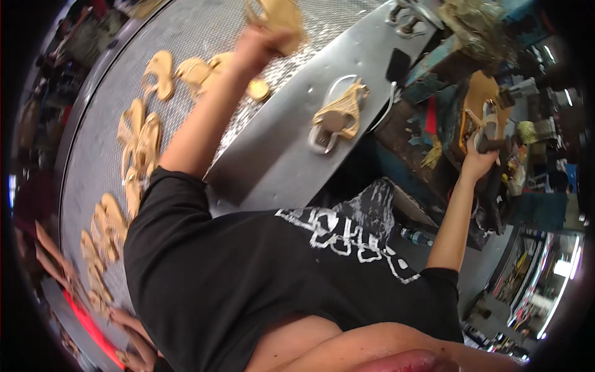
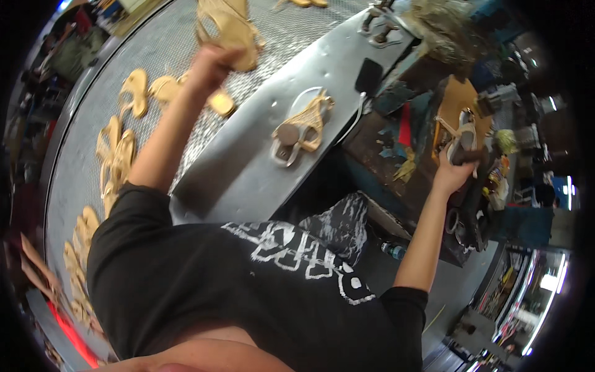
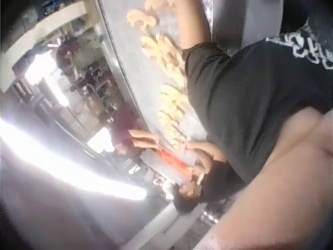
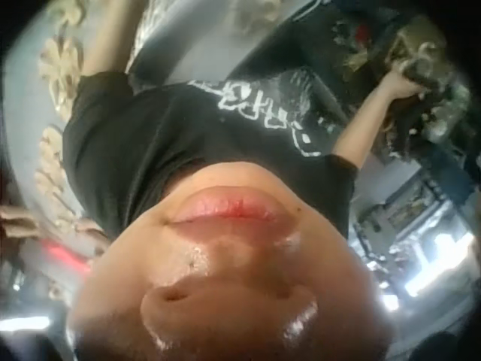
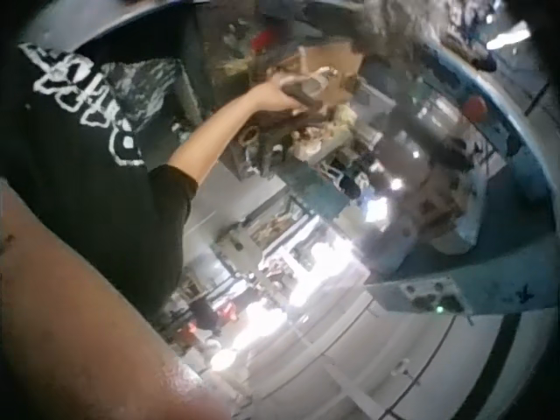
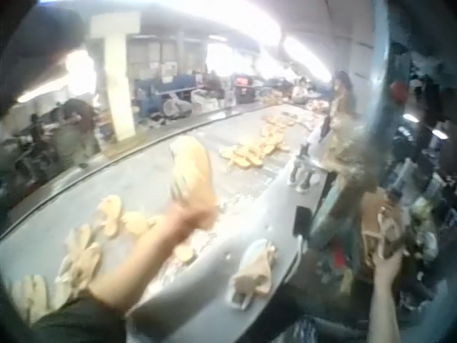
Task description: The person repeatedly picks up sandals from a conveyor belt, stretches each one onto a shoe last by hand, and presses them at a machine workstation.
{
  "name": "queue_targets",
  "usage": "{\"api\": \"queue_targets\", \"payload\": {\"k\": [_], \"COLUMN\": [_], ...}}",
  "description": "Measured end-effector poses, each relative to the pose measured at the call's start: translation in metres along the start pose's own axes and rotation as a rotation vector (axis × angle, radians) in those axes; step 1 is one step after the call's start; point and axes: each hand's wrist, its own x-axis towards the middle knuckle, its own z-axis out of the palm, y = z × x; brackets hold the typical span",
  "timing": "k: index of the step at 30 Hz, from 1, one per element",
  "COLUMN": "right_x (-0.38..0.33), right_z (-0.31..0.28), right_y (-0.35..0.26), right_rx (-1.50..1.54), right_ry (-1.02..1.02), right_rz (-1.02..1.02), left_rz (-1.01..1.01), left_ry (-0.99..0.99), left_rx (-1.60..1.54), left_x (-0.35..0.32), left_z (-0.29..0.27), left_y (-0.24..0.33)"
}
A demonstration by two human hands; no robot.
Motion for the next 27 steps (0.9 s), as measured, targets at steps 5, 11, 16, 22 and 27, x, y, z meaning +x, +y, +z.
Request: {"api": "queue_targets", "payload": {"k": [5,11,16,22,27], "right_x": [-0.129,-0.163,-0.167,-0.170,-0.117], "right_z": [-0.006,-0.045,-0.087,-0.088,-0.080], "right_y": [-0.142,-0.199,-0.173,-0.153,-0.109], "right_rx": [0.709,0.986,0.897,0.738,0.983], "right_ry": [-0.042,-0.420,-0.677,-0.361,-0.159], "right_rz": [0.188,0.161,0.013,0.002,0.273], "left_rz": [-0.479,-0.352,-0.009,0.183,0.004], "left_ry": [-0.491,-0.196,0.043,-0.409,-0.630], "left_rx": [-0.552,-0.498,-0.125,0.195,0.519], "left_x": [-0.135,-0.056,-0.069,-0.150,-0.147], "left_z": [0.162,0.156,0.191,0.292,0.285], "left_y": [-0.032,-0.011,-0.025,-0.076,-0.056]}}
